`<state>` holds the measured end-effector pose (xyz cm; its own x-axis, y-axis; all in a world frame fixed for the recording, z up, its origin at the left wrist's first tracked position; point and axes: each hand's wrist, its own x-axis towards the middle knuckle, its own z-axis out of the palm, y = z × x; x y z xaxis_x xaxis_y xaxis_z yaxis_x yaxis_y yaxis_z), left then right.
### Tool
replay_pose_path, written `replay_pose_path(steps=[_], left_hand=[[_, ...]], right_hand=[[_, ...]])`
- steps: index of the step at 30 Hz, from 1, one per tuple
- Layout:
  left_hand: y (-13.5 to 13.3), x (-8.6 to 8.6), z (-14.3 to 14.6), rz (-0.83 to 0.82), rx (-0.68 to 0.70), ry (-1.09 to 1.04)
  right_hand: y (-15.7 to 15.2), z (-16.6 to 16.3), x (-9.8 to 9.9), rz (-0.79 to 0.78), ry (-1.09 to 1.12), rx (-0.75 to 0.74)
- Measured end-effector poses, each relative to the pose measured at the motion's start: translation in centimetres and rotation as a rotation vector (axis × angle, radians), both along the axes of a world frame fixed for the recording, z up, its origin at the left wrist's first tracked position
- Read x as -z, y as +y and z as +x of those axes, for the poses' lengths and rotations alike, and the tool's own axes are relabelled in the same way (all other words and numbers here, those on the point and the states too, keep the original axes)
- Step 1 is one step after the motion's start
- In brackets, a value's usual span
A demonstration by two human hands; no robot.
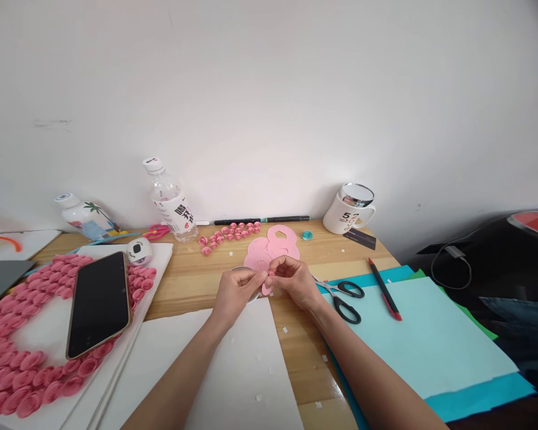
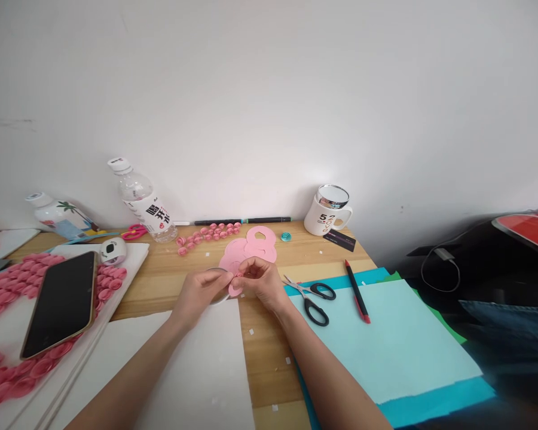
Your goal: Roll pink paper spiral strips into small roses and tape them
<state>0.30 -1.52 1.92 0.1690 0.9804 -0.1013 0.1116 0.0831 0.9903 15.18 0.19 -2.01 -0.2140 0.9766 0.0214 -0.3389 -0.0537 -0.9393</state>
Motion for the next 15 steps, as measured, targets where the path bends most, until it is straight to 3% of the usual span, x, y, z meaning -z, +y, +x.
replay_pose_path(steps=[9, 15], left_hand=[[0.06, 0.3, -0.32, -0.231, -0.014, -0.253], [0.15, 0.46, -0.5, -0.27, -0.048, -0.239]], right_hand=[[-0.44, -0.48, -0.28, 0.063, -0.039, -0.02], [-0.64, -0.75, -0.11, 0.156, -0.096, 0.03]])
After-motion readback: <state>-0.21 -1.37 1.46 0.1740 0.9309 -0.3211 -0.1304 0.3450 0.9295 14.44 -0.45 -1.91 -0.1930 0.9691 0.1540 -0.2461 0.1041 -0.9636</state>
